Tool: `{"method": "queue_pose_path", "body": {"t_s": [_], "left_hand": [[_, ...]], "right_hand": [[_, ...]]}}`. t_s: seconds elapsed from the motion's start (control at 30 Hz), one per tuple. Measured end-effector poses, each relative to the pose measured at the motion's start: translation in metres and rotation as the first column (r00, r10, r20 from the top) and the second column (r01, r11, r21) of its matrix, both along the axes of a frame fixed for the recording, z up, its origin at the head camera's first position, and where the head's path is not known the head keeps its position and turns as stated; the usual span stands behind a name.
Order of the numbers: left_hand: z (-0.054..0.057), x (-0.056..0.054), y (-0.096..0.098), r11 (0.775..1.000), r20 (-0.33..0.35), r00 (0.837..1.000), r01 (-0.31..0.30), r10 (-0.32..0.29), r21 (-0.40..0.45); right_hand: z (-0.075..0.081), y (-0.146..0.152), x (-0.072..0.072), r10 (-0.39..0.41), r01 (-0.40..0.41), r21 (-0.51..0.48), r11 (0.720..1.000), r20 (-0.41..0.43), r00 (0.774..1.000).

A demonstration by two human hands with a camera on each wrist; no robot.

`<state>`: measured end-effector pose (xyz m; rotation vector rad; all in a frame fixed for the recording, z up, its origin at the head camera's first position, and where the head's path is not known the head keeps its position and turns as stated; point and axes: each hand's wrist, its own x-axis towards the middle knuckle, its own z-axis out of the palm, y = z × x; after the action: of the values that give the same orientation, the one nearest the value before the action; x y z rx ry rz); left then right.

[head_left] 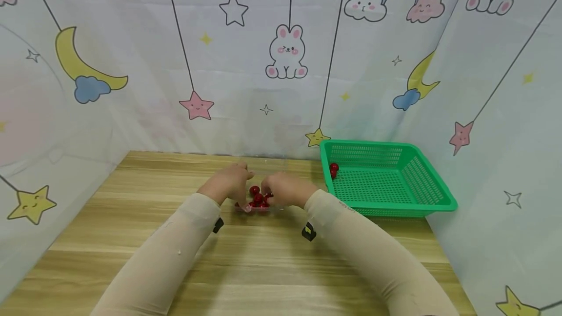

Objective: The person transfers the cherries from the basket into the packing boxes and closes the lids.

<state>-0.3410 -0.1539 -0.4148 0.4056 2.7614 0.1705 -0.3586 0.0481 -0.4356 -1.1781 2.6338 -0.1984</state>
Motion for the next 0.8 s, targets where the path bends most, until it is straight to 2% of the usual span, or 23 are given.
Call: {"method": "queue_pose_path", "body": {"t_s": [0.13,0.23,0.37,0.43,0.6,0.8], "left_hand": [[0.002,0.001,0.000,1.000,0.000,1.000,0.002,-0.002,-0.001],[0.002,0.002,0.000,1.000,-0.001,1.000,0.000,0.000,0.003],[0.002,0.003,0.000,1.000,0.001,1.000,-0.014,0.014,0.010],[0.001,0.003,0.000,1.000,0.002,1.000,-0.020,0.020,0.014],[0.001,0.003,0.000,1.000,-0.007,1.000,-0.019,0.019,0.010],[0.001,0.004,0.000,1.000,-0.008,1.000,-0.014,0.014,-0.004]], "right_hand": [[-0.002,-0.001,0.001,-0.003,0.003,0.014,1.000,-0.012,1.000],[0.001,0.001,0.000,-0.013,0.012,0.002,1.000,0.027,1.000],[0.015,0.010,-0.004,-0.031,0.037,-0.050,0.998,0.117,0.993],[0.025,0.018,-0.006,-0.049,0.057,-0.064,0.996,0.126,0.991],[0.053,0.050,-0.020,-0.141,0.146,-0.061,0.987,0.087,0.986],[0.078,0.098,-0.047,-0.302,0.313,-0.101,0.944,0.111,0.947]]}}
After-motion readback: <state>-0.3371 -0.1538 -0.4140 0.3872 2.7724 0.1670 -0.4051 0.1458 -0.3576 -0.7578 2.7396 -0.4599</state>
